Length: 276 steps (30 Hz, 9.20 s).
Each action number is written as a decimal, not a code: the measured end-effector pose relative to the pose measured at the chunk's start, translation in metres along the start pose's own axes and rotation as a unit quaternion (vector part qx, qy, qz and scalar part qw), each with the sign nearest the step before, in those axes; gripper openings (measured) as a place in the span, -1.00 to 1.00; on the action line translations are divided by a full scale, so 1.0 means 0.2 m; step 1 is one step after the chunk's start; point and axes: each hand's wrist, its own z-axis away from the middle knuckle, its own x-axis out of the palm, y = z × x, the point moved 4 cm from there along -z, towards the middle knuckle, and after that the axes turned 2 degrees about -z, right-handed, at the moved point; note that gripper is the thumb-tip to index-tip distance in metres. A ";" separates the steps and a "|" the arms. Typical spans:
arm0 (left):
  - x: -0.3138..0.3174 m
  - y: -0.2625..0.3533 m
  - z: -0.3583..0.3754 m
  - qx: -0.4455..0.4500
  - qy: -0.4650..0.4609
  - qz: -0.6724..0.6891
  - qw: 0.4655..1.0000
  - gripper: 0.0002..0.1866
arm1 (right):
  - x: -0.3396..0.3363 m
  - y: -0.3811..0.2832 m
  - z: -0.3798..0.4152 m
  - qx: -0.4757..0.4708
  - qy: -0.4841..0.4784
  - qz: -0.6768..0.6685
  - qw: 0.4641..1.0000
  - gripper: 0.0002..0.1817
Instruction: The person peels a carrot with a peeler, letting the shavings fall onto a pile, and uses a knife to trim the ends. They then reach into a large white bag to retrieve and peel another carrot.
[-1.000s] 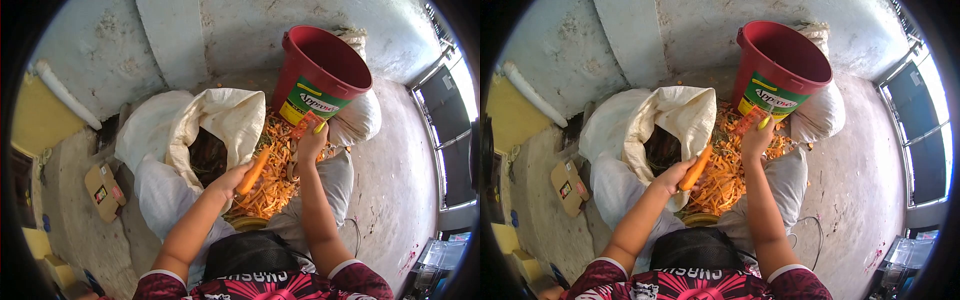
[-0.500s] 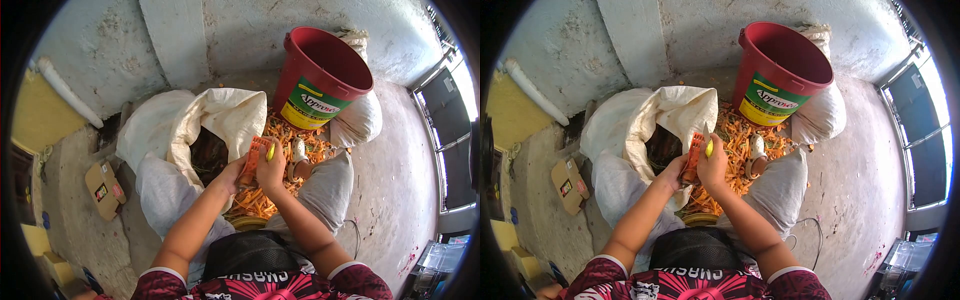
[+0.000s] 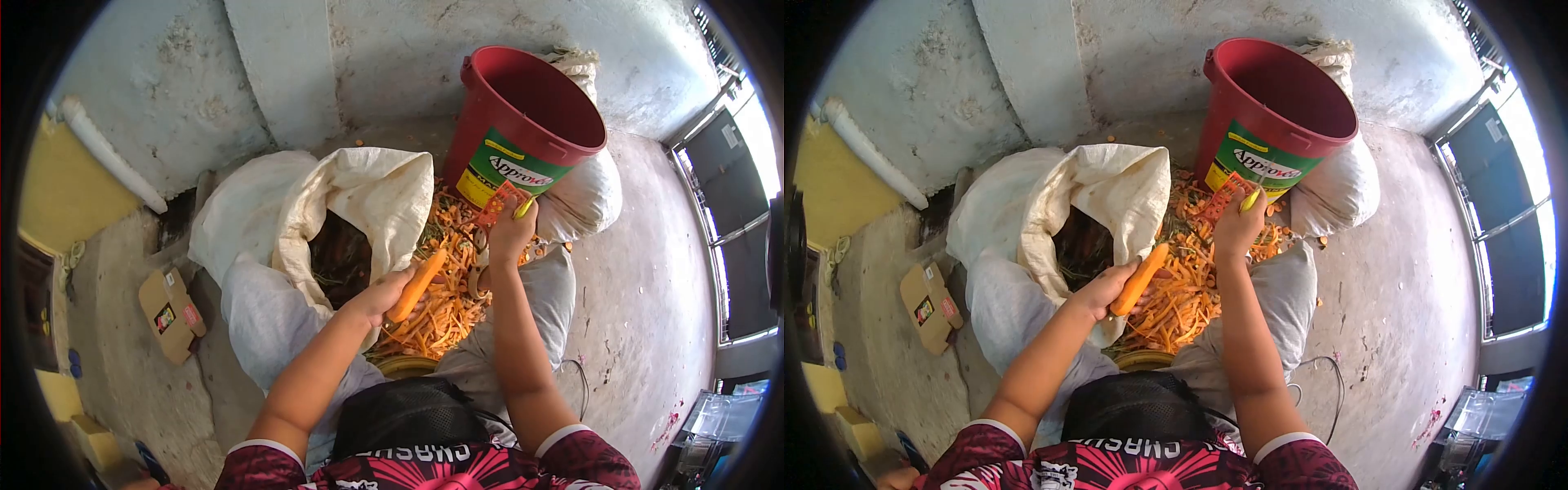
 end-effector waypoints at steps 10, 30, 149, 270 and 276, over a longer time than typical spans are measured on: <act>-0.04 0.18 0.04 0.225 0.218 -0.446 0.838 -0.68 | -0.04 -0.02 0.39 0.118 -0.510 0.057 0.850 -0.78; 0.13 0.21 0.23 0.465 0.135 -0.392 0.782 -0.73 | -0.03 0.21 0.56 0.089 -0.545 0.241 0.798 -0.64; -0.66 -0.14 -0.16 -0.091 0.140 -0.580 0.798 -0.64 | 0.44 0.41 -0.11 0.223 -0.507 0.037 0.832 -0.73; 0.00 0.11 0.03 0.293 0.067 -0.071 0.951 -0.52 | -0.02 0.41 0.32 0.034 -0.551 0.487 0.677 -0.82; -0.11 0.08 0.00 0.168 0.090 0.153 0.970 -0.51 | -0.04 0.29 0.23 0.152 -0.386 0.204 0.887 -0.65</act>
